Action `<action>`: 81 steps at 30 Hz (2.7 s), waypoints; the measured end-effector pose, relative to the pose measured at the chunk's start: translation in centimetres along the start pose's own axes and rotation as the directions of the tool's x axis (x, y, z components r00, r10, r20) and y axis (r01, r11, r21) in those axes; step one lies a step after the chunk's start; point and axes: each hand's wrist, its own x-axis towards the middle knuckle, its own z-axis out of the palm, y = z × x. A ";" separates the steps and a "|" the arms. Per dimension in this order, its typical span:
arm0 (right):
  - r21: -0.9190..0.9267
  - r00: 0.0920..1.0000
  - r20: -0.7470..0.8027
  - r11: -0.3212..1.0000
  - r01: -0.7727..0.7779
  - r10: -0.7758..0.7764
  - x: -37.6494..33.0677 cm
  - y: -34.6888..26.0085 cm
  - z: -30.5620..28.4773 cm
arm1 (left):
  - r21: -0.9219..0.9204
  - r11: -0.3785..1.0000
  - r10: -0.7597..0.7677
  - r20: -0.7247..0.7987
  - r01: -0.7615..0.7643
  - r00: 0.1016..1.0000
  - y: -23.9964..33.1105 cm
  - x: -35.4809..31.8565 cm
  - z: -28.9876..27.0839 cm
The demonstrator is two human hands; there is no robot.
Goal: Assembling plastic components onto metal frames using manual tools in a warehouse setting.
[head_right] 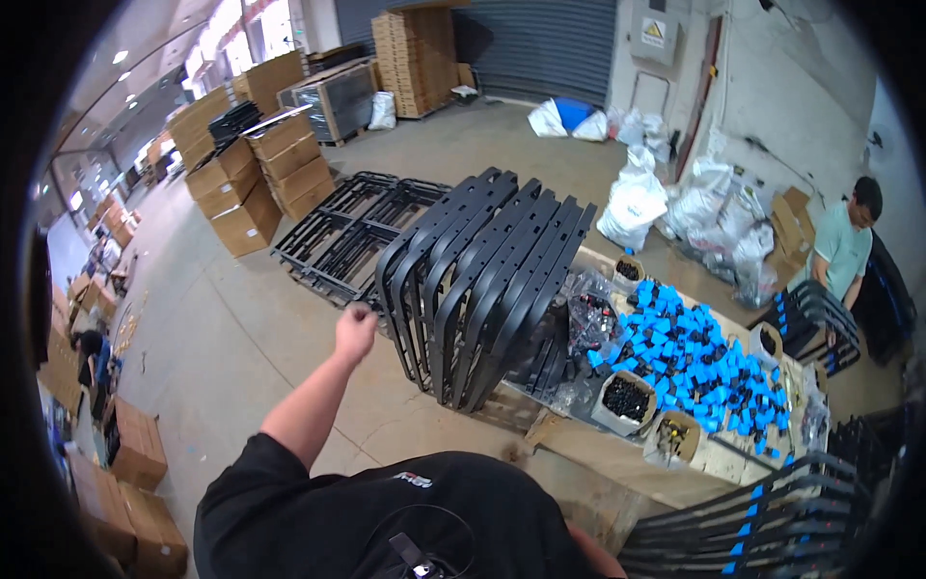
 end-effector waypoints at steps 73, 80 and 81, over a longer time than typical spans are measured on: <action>-0.509 0.537 -0.085 0.500 0.701 -0.839 -3.4 -19.9 8.6 | 0.078 0.973 0.208 0.125 -0.218 0.970 4.9 -22.1 -17.3; -0.516 0.504 -0.431 0.662 0.543 -0.749 -22.5 -21.4 3.0 | -0.227 0.944 0.308 0.347 -0.239 0.886 13.4 -18.7 -10.0; -0.549 0.479 -0.492 0.686 0.478 -0.727 -24.2 -21.3 2.6 | -0.263 0.935 0.327 0.384 -0.237 0.863 13.6 -18.4 -8.3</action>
